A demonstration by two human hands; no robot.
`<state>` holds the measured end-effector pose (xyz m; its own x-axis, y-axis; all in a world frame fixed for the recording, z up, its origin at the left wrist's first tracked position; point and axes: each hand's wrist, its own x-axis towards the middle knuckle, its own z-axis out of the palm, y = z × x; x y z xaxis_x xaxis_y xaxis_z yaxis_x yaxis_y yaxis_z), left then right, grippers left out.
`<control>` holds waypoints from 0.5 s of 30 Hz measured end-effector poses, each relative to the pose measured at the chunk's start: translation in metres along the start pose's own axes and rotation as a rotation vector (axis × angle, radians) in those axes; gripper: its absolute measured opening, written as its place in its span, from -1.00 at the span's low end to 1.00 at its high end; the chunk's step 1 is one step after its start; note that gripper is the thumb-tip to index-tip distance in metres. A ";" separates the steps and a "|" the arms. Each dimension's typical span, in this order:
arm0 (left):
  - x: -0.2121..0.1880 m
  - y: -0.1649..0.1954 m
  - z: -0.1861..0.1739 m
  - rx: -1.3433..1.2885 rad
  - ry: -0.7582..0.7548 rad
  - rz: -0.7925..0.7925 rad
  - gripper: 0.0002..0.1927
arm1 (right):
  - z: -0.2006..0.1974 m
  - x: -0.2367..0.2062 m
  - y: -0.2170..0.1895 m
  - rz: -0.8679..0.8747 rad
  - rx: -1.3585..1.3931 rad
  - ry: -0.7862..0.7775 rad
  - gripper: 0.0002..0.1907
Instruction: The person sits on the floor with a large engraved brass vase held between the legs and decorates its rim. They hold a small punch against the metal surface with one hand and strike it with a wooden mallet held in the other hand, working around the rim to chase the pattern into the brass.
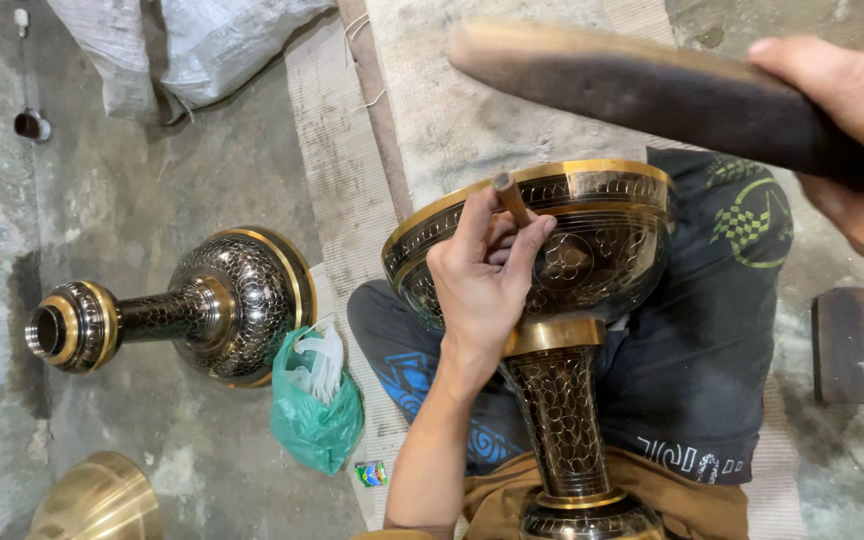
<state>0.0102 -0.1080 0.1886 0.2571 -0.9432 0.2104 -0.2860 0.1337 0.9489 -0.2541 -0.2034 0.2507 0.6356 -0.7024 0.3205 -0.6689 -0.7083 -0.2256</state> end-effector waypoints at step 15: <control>-0.013 0.001 0.012 0.032 0.191 -0.021 -0.80 | -0.019 0.021 -0.040 -0.136 -0.281 -0.050 -0.37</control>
<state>-0.0042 -0.0994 0.1843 0.4332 -0.8703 0.2344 -0.3069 0.1021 0.9463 -0.2209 -0.1883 0.2840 0.7397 -0.6104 0.2832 -0.6527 -0.7532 0.0813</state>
